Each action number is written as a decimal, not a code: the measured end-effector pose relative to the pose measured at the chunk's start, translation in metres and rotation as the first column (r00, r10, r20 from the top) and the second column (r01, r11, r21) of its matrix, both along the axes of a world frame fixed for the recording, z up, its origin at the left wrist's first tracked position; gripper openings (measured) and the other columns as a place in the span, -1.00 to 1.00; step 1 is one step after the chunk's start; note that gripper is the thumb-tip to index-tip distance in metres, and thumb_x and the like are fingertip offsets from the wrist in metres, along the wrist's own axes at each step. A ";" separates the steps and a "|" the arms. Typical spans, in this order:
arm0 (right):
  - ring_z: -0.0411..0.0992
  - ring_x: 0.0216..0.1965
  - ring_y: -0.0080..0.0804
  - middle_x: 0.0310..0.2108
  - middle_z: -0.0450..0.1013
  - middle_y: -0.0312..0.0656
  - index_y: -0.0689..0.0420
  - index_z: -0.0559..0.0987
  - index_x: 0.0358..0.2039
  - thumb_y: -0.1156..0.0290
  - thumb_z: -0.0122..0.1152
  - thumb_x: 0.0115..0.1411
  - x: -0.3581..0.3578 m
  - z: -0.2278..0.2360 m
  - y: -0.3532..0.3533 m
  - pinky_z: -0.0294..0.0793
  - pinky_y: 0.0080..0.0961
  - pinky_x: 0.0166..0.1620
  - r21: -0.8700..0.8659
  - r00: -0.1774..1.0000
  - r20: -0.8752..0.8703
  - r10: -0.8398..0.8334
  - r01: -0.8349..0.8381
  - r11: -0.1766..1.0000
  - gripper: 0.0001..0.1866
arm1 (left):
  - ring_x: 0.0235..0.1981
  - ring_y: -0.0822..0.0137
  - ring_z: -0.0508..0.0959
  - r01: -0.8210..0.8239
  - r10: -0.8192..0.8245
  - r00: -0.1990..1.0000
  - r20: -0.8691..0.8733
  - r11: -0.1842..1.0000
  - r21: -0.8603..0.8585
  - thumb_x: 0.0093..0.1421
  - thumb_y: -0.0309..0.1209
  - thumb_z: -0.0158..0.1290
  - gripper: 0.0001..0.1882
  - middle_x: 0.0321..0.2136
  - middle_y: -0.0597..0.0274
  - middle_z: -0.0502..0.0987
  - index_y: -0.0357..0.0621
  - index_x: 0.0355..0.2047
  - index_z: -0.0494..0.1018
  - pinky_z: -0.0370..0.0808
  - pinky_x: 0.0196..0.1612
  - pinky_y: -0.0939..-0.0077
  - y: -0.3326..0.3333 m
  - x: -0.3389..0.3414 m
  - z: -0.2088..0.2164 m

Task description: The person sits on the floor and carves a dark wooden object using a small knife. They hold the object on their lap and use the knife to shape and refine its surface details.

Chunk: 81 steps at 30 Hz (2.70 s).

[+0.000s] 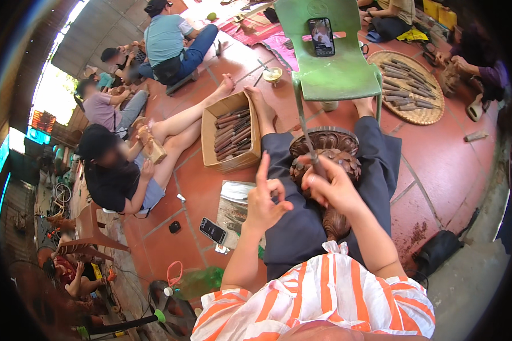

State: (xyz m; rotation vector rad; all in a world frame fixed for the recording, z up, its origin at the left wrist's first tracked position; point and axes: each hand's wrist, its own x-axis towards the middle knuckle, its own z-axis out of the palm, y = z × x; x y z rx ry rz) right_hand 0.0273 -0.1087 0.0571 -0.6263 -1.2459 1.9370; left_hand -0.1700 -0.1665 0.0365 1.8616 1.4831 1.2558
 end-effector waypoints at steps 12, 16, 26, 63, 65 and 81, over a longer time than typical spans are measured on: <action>0.46 -0.25 0.03 -0.29 0.46 0.00 0.11 0.52 -0.22 0.42 0.10 0.02 0.045 -0.075 0.255 0.45 -0.12 -0.20 0.838 0.125 0.492 -0.862 -0.335 0.430 -0.74 | -0.59 0.67 0.17 -0.038 0.391 0.623 0.678 0.880 -0.473 0.33 -0.43 -0.16 -0.69 -0.48 0.38 0.32 -0.25 0.04 0.31 0.12 -0.59 0.81 -0.011 -0.039 -0.064; 0.41 -0.08 -0.08 -0.16 0.47 -0.14 0.03 0.51 -0.04 0.42 0.07 0.08 0.031 -0.076 0.285 0.36 -0.12 -0.03 0.790 0.039 0.519 -0.854 -0.402 0.462 -0.62 | -0.56 0.63 0.19 0.075 0.333 0.567 0.754 0.890 -0.449 0.40 -0.27 -0.28 -0.61 -0.44 0.36 0.32 -0.30 -0.03 0.40 0.18 -0.56 0.76 -0.011 -0.038 -0.068; 0.41 -0.09 -0.12 -0.02 0.39 -0.14 -0.06 0.43 0.08 0.42 0.16 0.08 0.034 -0.079 0.169 0.19 0.08 0.07 0.985 0.460 0.156 -0.874 -0.143 0.101 -0.51 | -0.18 0.37 0.41 0.171 0.269 0.435 0.859 0.912 -0.372 0.39 -0.12 -0.32 -0.48 -0.25 0.21 0.42 -0.34 0.06 0.33 0.40 0.02 0.30 -0.008 -0.024 -0.067; 0.47 -0.48 -0.20 -0.49 0.45 -0.11 0.25 0.52 -0.41 0.61 0.21 0.00 0.016 -0.077 0.005 0.45 -0.45 -0.40 0.756 0.569 0.382 -0.728 0.261 0.601 -0.90 | -0.36 0.32 0.57 0.202 -0.118 0.886 0.449 0.969 -0.144 0.10 -0.71 -0.03 -0.32 -0.32 0.05 0.51 -0.21 0.26 0.11 0.47 -0.24 0.52 0.012 0.095 -0.101; 0.47 -0.49 -0.20 -0.50 0.45 -0.10 0.25 0.52 -0.42 0.61 0.21 0.00 0.014 -0.077 0.008 0.45 -0.45 -0.40 0.764 0.571 0.377 -0.730 0.255 0.593 -0.90 | -0.37 0.30 0.57 0.213 -0.132 0.879 0.458 0.969 -0.129 0.09 -0.71 -0.04 -0.29 -0.31 0.03 0.51 -0.20 0.28 0.06 0.47 -0.24 0.51 0.016 0.094 -0.104; 0.46 -0.52 -0.20 -0.55 0.44 -0.09 0.26 0.52 -0.47 0.63 0.24 -0.02 0.010 -0.071 0.009 0.43 -0.47 -0.44 0.804 0.519 0.422 -0.743 0.164 0.571 -0.92 | -0.45 0.55 0.47 0.364 -0.154 0.823 0.548 0.882 -0.300 0.12 -0.63 -0.10 -0.22 -0.38 0.10 0.56 -0.13 0.34 -0.14 0.39 -0.31 0.68 0.013 0.090 -0.109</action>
